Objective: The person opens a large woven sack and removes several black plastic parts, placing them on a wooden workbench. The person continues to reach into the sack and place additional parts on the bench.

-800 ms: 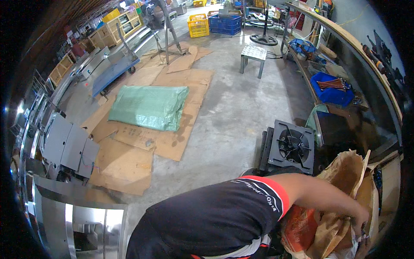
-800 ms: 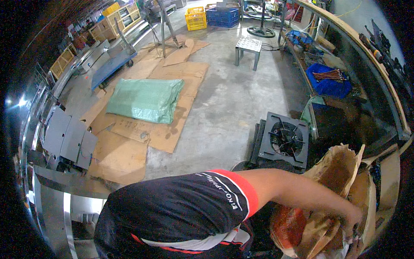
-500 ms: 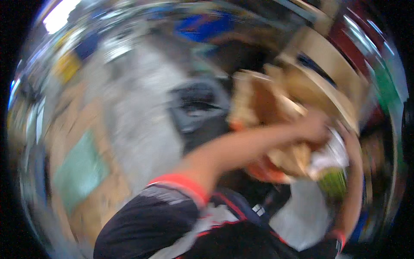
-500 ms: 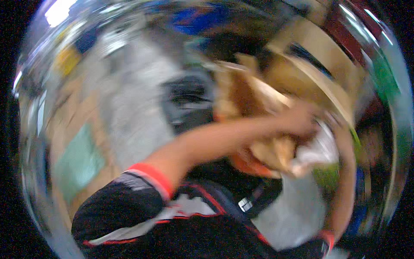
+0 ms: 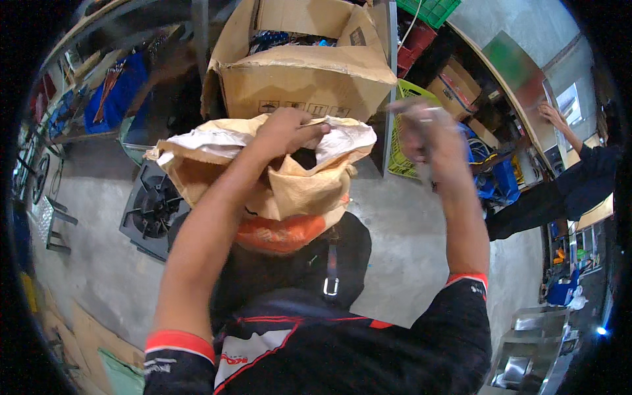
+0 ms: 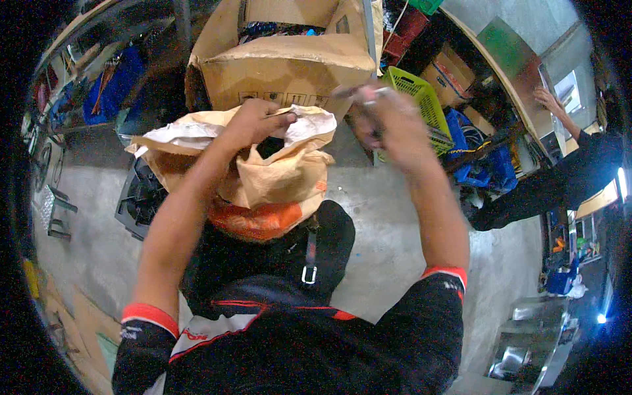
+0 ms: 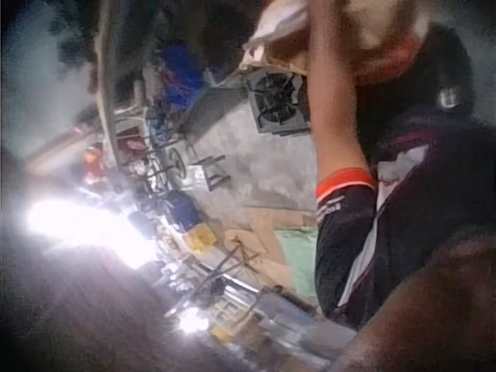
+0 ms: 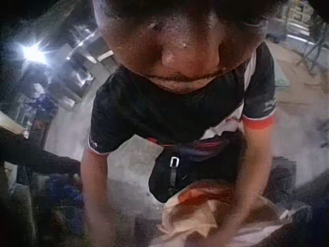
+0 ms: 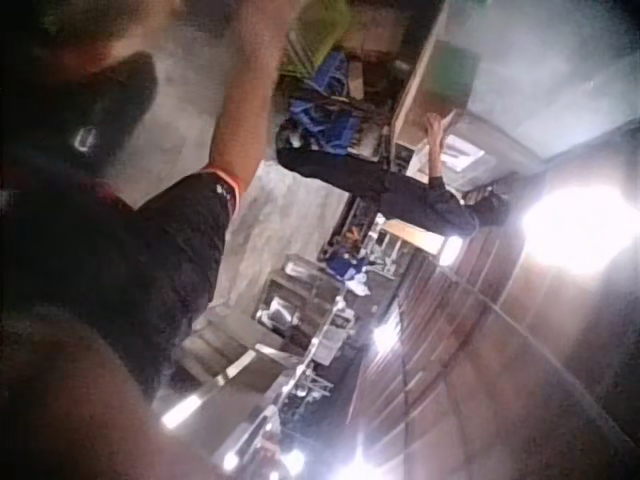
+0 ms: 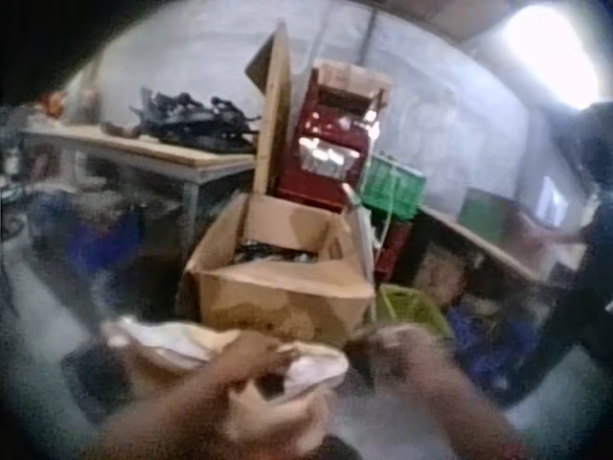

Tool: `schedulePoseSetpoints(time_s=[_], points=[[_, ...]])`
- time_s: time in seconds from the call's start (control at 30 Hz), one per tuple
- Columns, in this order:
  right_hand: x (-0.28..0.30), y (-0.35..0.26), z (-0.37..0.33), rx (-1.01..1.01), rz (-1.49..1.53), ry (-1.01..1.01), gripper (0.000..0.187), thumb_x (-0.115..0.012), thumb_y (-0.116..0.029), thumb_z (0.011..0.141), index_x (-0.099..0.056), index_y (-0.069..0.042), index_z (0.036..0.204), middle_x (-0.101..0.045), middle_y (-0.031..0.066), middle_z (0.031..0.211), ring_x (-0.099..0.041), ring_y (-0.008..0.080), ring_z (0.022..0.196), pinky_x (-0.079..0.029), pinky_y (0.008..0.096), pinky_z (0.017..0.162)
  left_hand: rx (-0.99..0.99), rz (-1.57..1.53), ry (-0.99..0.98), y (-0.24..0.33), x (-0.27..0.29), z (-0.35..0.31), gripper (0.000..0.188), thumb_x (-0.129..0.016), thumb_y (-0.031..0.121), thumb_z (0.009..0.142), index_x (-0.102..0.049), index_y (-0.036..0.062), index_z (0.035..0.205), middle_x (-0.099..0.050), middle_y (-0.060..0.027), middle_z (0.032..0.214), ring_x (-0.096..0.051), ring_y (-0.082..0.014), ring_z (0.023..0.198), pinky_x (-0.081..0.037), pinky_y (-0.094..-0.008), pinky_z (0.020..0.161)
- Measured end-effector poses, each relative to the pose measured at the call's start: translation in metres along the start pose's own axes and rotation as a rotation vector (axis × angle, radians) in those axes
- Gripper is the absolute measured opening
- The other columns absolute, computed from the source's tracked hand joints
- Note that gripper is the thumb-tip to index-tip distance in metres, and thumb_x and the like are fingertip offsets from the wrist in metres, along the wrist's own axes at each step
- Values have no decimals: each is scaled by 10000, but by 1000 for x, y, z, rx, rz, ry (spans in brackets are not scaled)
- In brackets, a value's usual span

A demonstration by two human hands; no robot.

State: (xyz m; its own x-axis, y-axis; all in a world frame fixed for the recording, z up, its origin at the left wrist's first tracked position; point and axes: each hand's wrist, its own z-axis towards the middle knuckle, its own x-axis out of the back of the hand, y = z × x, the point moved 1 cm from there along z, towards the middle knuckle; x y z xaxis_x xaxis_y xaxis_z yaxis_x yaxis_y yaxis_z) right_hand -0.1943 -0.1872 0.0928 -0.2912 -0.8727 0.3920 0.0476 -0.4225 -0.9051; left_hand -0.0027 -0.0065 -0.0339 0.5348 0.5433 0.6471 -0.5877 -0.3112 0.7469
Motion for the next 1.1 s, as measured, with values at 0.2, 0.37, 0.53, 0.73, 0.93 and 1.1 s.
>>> schedulePoseSetpoints(time_s=[0.2, 0.37, 0.53, 0.73, 0.93, 1.1], points=[[34, -44, 26, 75, -198, 209, 401, -433, -393, 1051, -647, -84, 1193, -511, -7, 699, -449, 98, 550, -367, 260, 495, -136, 22, 147, 30, 4, -14, 401, -770, 337, 840, -701, -3, 1041, -716, -201, 937, -683, -291, 858, -513, -387, 820], [58, 87, 30, -134, -540, 75, 447, -446, -436, 1045, -691, -79, 1151, -435, -35, 628, -368, 80, 507, -292, 268, 475, -289, -41, 160, 31, 10, -18, 458, -757, 399, 829, -693, 127, 1191, -713, -174, 1038, -676, -355, 955, -521, -423, 859], [0, 152, -8, -258, -606, -187, 470, -525, -424, 1012, -665, 22, 1059, -695, 233, 930, -646, 290, 865, -494, 434, 814, -202, -162, 164, 51, 24, -26, 415, -756, 298, 842, -686, 100, 1201, -713, -152, 1086, -673, -309, 993, -509, -382, 908], [-22, 180, -50, -182, -629, -197, 642, -741, -383, 877, -537, -38, 1378, -678, 205, 1172, -659, 281, 986, -488, 396, 910, -294, 34, 237, 54, 16, -8, 337, -738, 290, 845, -727, 111, 1130, -716, -149, 994, -674, -307, 900, -522, -390, 838], [9, 131, -30, -169, -444, 98, 535, -758, -329, 876, -608, 9, 1263, -697, 167, 1052, -642, 221, 957, -506, 354, 865, -408, -26, 337, 57, 6, 0, 293, -718, 307, 856, -757, 71, 1025, -724, -159, 924, -681, -325, 854, -529, -405, 796], [3, 83, -25, -31, -420, 132, 425, -711, -326, 914, -640, 10, 1166, -707, 121, 995, -642, 178, 914, -509, 327, 840, -329, -222, 319, 49, 5, -6, 308, -692, 300, 902, -736, 22, 1030, -731, -151, 933, -683, -257, 814, -523, -353, 769]])
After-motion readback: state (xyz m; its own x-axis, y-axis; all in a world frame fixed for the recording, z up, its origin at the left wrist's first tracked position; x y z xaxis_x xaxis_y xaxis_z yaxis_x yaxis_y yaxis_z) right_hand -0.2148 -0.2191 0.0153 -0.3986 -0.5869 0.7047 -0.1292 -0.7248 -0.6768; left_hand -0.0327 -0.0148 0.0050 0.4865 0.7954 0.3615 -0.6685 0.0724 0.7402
